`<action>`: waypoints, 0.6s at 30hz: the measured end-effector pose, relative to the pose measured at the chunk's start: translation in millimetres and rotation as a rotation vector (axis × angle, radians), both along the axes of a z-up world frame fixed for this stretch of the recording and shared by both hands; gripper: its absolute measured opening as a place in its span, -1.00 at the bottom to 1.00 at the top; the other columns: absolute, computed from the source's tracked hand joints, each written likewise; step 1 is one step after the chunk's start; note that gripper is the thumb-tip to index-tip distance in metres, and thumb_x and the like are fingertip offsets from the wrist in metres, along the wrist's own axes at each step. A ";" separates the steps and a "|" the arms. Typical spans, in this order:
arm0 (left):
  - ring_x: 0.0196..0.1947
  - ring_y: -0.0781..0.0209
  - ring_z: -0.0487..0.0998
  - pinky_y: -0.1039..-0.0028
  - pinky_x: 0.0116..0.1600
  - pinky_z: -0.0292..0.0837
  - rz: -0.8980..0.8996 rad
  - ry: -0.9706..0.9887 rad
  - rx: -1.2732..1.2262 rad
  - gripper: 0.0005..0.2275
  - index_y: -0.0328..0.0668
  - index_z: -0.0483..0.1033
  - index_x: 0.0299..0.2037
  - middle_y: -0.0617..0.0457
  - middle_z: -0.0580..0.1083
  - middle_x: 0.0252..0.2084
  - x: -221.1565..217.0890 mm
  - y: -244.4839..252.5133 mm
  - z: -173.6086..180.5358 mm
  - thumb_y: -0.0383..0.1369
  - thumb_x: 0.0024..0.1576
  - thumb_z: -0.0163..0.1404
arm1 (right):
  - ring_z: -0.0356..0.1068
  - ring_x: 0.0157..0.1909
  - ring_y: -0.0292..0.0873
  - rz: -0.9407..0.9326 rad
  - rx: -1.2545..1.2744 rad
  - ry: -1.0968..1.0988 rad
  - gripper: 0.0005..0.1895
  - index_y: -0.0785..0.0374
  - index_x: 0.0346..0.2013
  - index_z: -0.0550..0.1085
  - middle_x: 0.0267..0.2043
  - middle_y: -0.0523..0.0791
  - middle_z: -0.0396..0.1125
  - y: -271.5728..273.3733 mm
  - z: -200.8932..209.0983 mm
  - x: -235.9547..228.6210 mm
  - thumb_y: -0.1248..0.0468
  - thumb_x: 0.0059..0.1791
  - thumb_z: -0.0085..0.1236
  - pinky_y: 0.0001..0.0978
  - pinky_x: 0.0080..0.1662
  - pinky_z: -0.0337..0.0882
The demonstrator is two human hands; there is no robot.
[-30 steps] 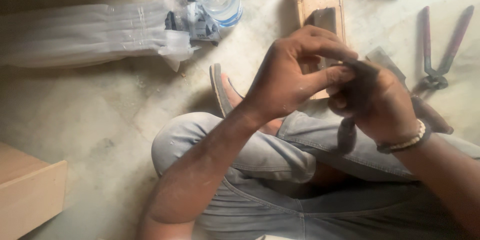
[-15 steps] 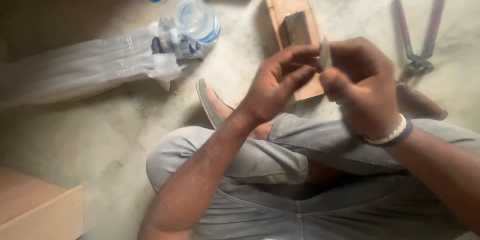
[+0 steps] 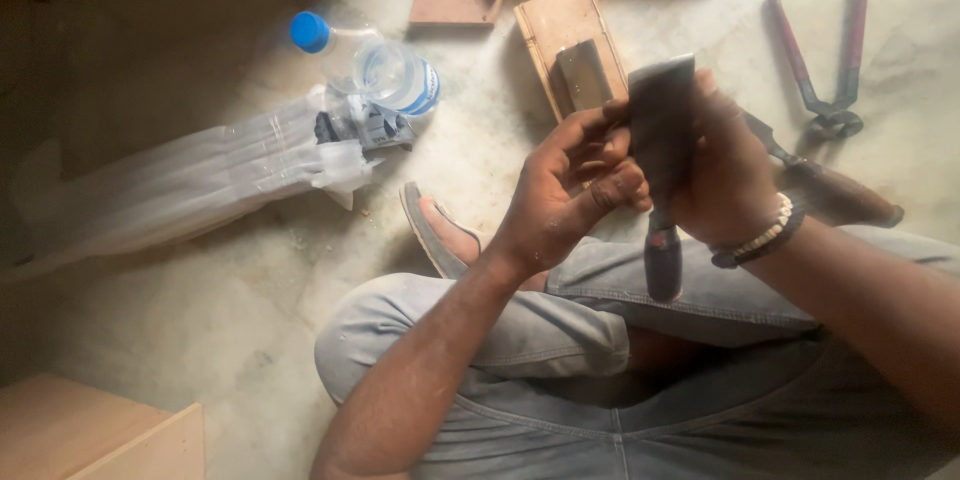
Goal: The person sits on the floor and sharpens a chisel on a sharpening stone mounted on a wooden block. They repeatedly rub the blade against the stone, periodically inspecting the edge and applying water from a bottle to the stone to lubricate the surface.
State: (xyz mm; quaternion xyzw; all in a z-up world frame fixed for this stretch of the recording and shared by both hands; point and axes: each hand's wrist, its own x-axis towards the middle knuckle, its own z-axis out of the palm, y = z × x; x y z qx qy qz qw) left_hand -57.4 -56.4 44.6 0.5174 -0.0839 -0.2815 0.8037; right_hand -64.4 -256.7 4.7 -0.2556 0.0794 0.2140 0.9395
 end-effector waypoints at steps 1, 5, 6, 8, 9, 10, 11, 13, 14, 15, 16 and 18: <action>-0.04 0.28 0.56 0.36 0.16 0.62 0.000 0.006 -0.001 -0.28 -0.49 0.11 0.46 0.12 0.32 -0.09 -0.1 0.4 -0.6 -0.19 0.23 0.20 | 0.49 -0.19 -0.04 0.012 0.014 -0.020 -0.44 0.37 0.12 0.35 -0.15 0.10 0.45 0.0 -0.6 -0.9 -0.13 0.27 -0.13 -0.28 -0.20 0.51; -0.07 0.28 0.56 0.38 0.12 0.62 0.007 0.014 0.002 -0.29 -0.49 0.11 0.45 0.12 0.32 -0.10 -0.9 0.4 -1.6 -0.21 0.22 0.19 | 0.47 -0.25 -0.04 0.027 -0.015 -0.030 -0.38 0.40 0.18 0.37 -0.13 0.10 0.44 1.1 -0.1 -3.5 -0.16 0.25 -0.13 -0.27 -0.22 0.48; -0.07 0.28 0.57 0.38 0.12 0.63 0.008 0.013 0.005 -0.29 -0.49 0.10 0.44 0.12 0.32 -0.11 -0.9 0.2 -1.6 -0.21 0.22 0.19 | 0.46 -0.25 -0.04 0.022 -0.044 -0.015 -0.36 0.40 0.21 0.37 -0.12 0.09 0.44 1.2 0.3 -3.7 -0.17 0.23 -0.13 -0.27 -0.22 0.47; -0.08 0.27 0.57 0.38 0.12 0.62 0.007 0.013 0.019 -0.28 -0.52 0.12 0.44 0.12 0.33 -0.12 -0.8 0.1 -1.5 -0.20 0.22 0.20 | 0.47 -0.21 -0.03 0.023 -0.021 -0.004 -0.37 0.40 0.22 0.36 -0.10 0.09 0.43 1.7 0.5 -3.3 -0.16 0.23 -0.12 -0.25 -0.19 0.48; -0.09 0.26 0.57 0.38 0.11 0.62 0.007 0.014 0.027 -0.28 -0.53 0.12 0.44 0.11 0.33 -0.13 -0.9 0.1 -1.6 -0.20 0.22 0.21 | 0.47 -0.18 -0.02 0.024 -0.009 0.002 -0.37 0.39 0.22 0.36 -0.10 0.09 0.43 1.3 0.6 -3.3 -0.15 0.23 -0.11 -0.25 -0.18 0.49; -0.09 0.26 0.57 0.37 0.12 0.62 0.006 0.006 0.046 -0.27 -0.54 0.13 0.44 0.11 0.34 -0.13 -0.9 0.3 -2.0 -0.18 0.21 0.20 | 0.47 -0.18 -0.02 0.025 -0.016 -0.008 -0.37 0.41 0.21 0.35 -0.11 0.10 0.43 0.6 1.0 -3.7 -0.15 0.23 -0.11 -0.24 -0.18 0.49; -0.09 0.25 0.58 0.36 0.13 0.62 0.005 -0.002 0.064 -0.26 -0.55 0.13 0.44 0.10 0.34 -0.13 -0.9 0.5 -3.0 -0.16 0.21 0.20 | 0.47 -0.17 -0.02 0.027 -0.024 -0.019 -0.37 0.42 0.19 0.35 -0.12 0.11 0.43 -0.4 1.3 -4.1 -0.16 0.23 -0.11 -0.24 -0.17 0.49; -0.08 0.23 0.59 0.34 0.15 0.59 -0.001 -0.010 0.082 -0.24 -0.52 0.12 0.45 0.06 0.39 -0.11 -1.0 1.0 -7.3 -0.11 0.21 0.18 | 0.47 -0.16 -0.02 0.028 -0.035 -0.027 -0.36 0.42 0.19 0.35 -0.10 0.11 0.42 -0.8 0.9 -4.1 -0.16 0.21 -0.10 -0.23 -0.15 0.50; -0.07 0.21 0.59 0.34 0.16 0.57 -0.007 -0.010 0.082 -0.23 -0.48 0.10 0.47 0.03 0.43 -0.10 -0.6 0.9 -11.1 -0.08 0.21 0.17 | 0.47 -0.14 -0.02 0.028 -0.038 -0.024 -0.35 0.41 0.21 0.35 -0.08 0.10 0.42 -0.7 0.2 -4.1 -0.16 0.18 -0.09 -0.24 -0.13 0.51; -0.06 0.20 0.59 0.33 0.17 0.55 -0.012 -0.011 0.080 -0.21 -0.44 0.08 0.48 -0.01 0.47 -0.09 -0.8 -0.2 -16.1 -0.05 0.22 0.16 | 0.47 -0.13 -0.03 0.028 -0.044 -0.022 -0.34 0.39 0.22 0.35 -0.06 0.09 0.41 -1.2 -0.8 -3.7 -0.16 0.16 -0.08 -0.24 -0.11 0.51; 0.04 0.30 0.54 0.37 0.20 0.53 -0.033 0.029 -0.019 -0.25 -0.31 0.06 0.45 0.11 0.43 0.02 -1.8 -3.1 -22.2 0.00 0.21 0.12 | 0.47 -0.12 -0.04 0.014 -0.049 -0.032 -0.35 0.41 0.21 0.35 -0.05 0.09 0.41 -0.3 -3.4 -1.2 -0.16 0.17 -0.08 -0.23 -0.11 0.51; 0.23 0.51 0.45 0.46 0.25 0.50 -0.091 0.104 -0.227 -0.31 -0.04 0.05 0.39 0.35 0.36 0.24 -3.1 -17.2 -38.6 0.10 0.19 0.06 | 0.45 -0.12 -0.06 -0.025 -0.070 -0.058 -0.34 0.44 0.18 0.35 -0.04 0.08 0.40 1.0 -11.1 10.0 -0.17 0.21 -0.09 -0.22 -0.09 0.51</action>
